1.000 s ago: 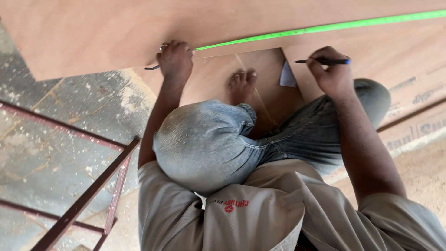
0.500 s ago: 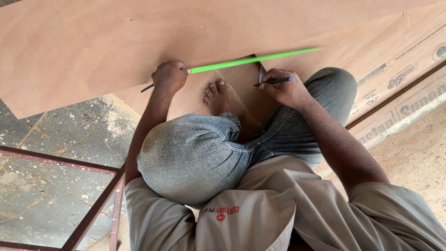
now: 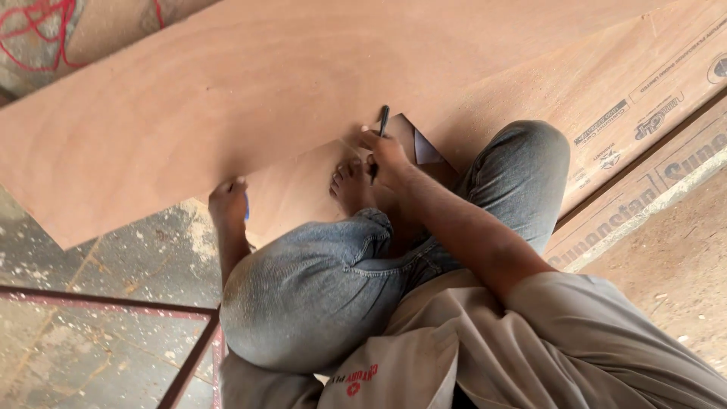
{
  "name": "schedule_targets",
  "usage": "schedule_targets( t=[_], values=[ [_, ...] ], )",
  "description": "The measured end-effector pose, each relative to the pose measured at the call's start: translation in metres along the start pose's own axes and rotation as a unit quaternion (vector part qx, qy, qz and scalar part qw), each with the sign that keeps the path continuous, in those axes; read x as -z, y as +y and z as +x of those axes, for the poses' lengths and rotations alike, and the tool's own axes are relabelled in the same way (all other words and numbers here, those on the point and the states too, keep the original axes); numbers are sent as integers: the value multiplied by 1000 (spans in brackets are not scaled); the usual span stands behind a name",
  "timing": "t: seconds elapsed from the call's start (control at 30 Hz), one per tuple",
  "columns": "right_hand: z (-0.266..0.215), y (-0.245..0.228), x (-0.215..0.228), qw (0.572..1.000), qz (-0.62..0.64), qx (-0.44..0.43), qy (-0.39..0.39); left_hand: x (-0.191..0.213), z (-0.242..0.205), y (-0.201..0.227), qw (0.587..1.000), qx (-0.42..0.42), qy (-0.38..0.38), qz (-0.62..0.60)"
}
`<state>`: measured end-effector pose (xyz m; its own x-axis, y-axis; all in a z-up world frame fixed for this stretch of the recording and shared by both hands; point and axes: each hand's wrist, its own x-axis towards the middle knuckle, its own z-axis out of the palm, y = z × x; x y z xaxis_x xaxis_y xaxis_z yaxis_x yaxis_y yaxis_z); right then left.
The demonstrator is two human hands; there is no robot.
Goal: Measuring and marking plywood sheets using a measuring tape and pencil for a woodworking project.
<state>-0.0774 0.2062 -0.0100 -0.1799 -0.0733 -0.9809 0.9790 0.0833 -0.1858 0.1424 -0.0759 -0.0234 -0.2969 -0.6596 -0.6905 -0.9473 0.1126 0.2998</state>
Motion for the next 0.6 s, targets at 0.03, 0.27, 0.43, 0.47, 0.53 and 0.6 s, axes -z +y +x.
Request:
schedule_targets(
  t=[0.03, 0.27, 0.43, 0.47, 0.53, 0.6],
  values=[
    [11, -1, -9, 1000, 6, 11, -6, 4, 3, -9, 998, 48, 16, -40],
    [2, -19, -18, 992, 122, 29, 33, 19, 14, -48, 818, 166, 57, -547],
    [8, -31, 8, 990, 120, 54, 55, 28, -34, 3, 806, 177, 23, -564],
    [12, -41, 17, 990, 121, 58, 54, 22, -42, 11, 806, 173, 22, -566],
    [17, -54, 36, 983, 143, 65, 98, 13, -61, 21, 887, 51, -92, -450],
    [38, -70, 66, 977, 157, 83, 121, -9, -64, 26, 894, -44, -133, -426]
  ],
)
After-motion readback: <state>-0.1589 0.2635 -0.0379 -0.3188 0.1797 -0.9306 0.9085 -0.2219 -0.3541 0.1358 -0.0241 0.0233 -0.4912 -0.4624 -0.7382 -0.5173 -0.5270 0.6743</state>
